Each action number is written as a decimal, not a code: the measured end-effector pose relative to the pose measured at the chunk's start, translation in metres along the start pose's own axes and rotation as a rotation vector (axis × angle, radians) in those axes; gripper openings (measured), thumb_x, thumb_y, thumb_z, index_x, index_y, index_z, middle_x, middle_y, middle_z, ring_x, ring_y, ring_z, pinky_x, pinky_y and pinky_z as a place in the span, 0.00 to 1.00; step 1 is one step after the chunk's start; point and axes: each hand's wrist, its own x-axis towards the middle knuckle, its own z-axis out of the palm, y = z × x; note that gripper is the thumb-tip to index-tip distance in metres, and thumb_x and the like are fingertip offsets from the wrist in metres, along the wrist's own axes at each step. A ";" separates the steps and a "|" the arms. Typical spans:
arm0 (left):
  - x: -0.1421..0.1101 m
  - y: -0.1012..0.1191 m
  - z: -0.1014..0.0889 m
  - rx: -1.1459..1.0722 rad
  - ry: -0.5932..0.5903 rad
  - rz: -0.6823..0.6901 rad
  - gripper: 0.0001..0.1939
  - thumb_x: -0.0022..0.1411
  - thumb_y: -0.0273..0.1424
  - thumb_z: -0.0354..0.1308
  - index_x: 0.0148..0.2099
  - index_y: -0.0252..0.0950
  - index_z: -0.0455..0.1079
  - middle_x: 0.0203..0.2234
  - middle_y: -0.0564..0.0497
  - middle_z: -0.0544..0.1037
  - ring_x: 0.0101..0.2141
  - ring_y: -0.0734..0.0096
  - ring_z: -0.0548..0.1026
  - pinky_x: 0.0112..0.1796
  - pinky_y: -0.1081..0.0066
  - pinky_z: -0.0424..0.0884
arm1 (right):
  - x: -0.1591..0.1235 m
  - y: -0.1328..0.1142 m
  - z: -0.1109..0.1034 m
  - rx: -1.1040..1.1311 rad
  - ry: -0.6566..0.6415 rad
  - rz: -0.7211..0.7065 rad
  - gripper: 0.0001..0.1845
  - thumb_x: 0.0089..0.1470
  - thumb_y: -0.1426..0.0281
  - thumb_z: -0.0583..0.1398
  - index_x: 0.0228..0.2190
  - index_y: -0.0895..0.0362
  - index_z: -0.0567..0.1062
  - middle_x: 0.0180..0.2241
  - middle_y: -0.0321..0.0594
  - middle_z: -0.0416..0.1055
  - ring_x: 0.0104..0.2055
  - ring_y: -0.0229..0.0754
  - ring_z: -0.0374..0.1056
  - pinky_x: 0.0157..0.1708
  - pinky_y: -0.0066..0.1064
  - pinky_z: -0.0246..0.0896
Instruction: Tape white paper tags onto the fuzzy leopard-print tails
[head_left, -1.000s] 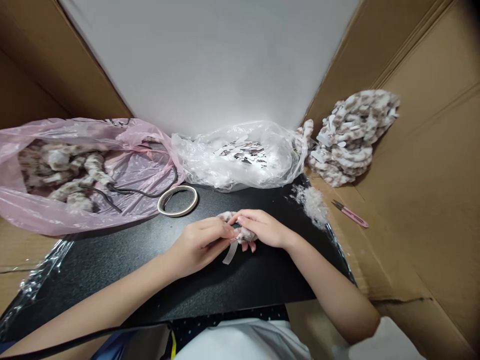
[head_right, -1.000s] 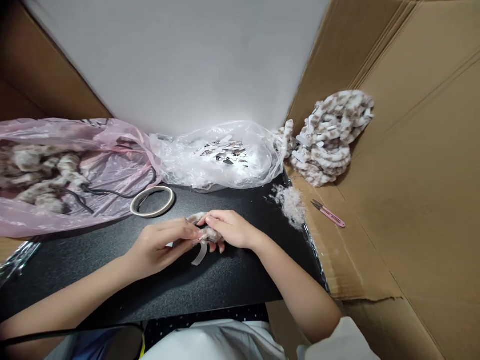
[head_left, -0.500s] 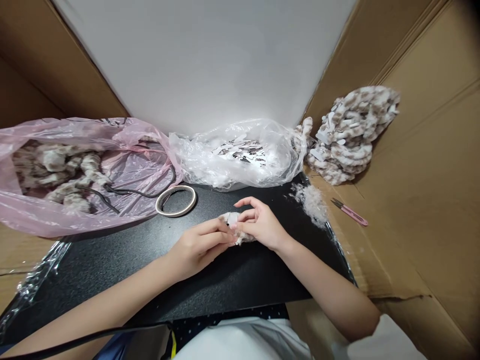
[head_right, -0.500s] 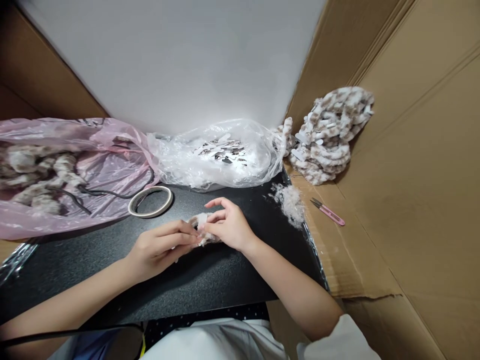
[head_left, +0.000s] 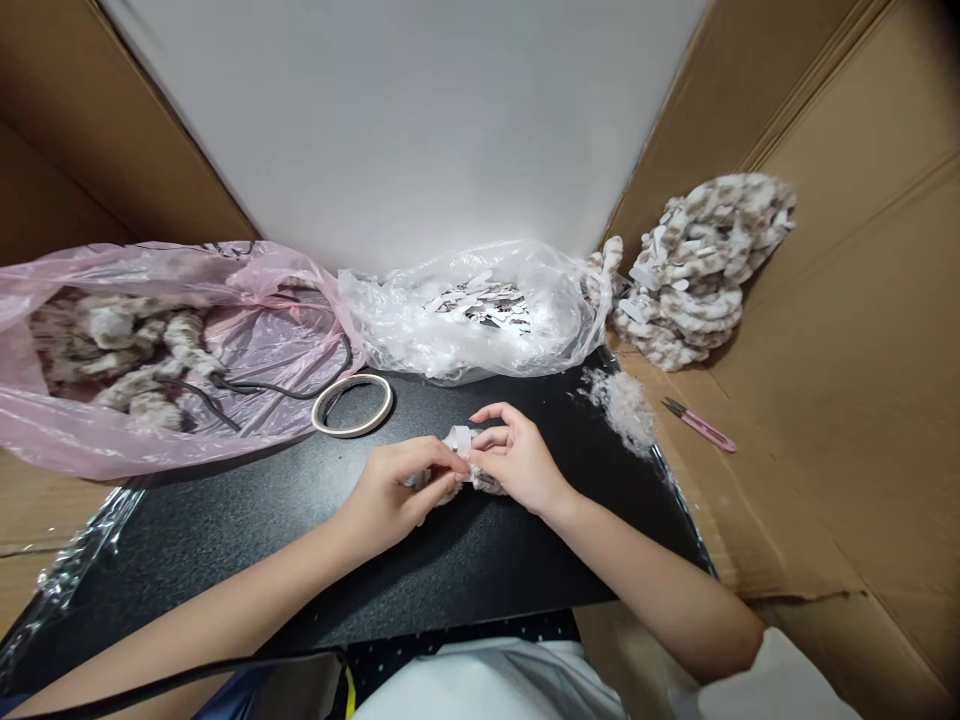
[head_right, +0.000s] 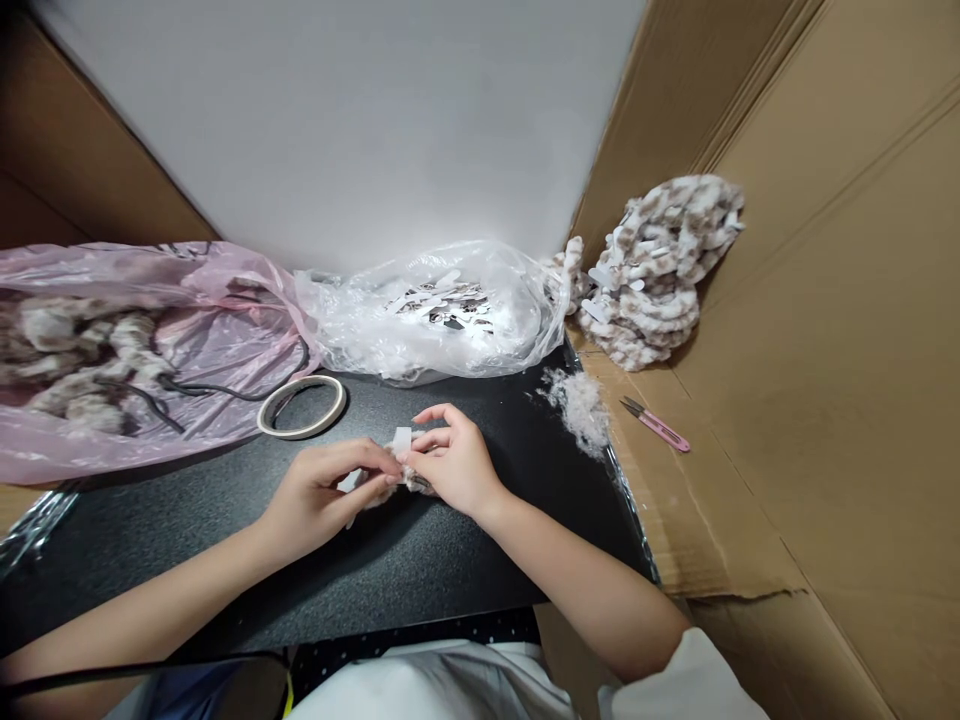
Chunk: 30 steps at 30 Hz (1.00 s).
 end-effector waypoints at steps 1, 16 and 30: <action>0.000 0.000 0.000 0.026 0.006 0.041 0.04 0.62 0.23 0.58 0.36 0.34 0.74 0.28 0.50 0.79 0.27 0.75 0.76 0.30 0.78 0.70 | 0.000 0.000 0.000 0.018 0.001 0.005 0.23 0.35 0.72 0.69 0.34 0.55 0.66 0.21 0.28 0.73 0.20 0.33 0.68 0.23 0.24 0.62; -0.006 -0.006 0.007 0.305 0.063 0.361 0.07 0.64 0.21 0.55 0.43 0.34 0.71 0.35 0.47 0.75 0.35 0.73 0.76 0.37 0.76 0.73 | 0.004 0.007 -0.001 0.195 0.002 0.117 0.22 0.31 0.74 0.68 0.31 0.56 0.66 0.18 0.28 0.72 0.17 0.32 0.66 0.21 0.24 0.59; -0.005 -0.017 0.001 0.549 -0.022 0.533 0.10 0.64 0.22 0.55 0.48 0.32 0.69 0.38 0.44 0.78 0.37 0.69 0.78 0.39 0.71 0.76 | 0.006 0.011 -0.005 0.223 0.019 0.165 0.21 0.30 0.75 0.66 0.31 0.57 0.66 0.18 0.31 0.72 0.18 0.32 0.66 0.21 0.23 0.59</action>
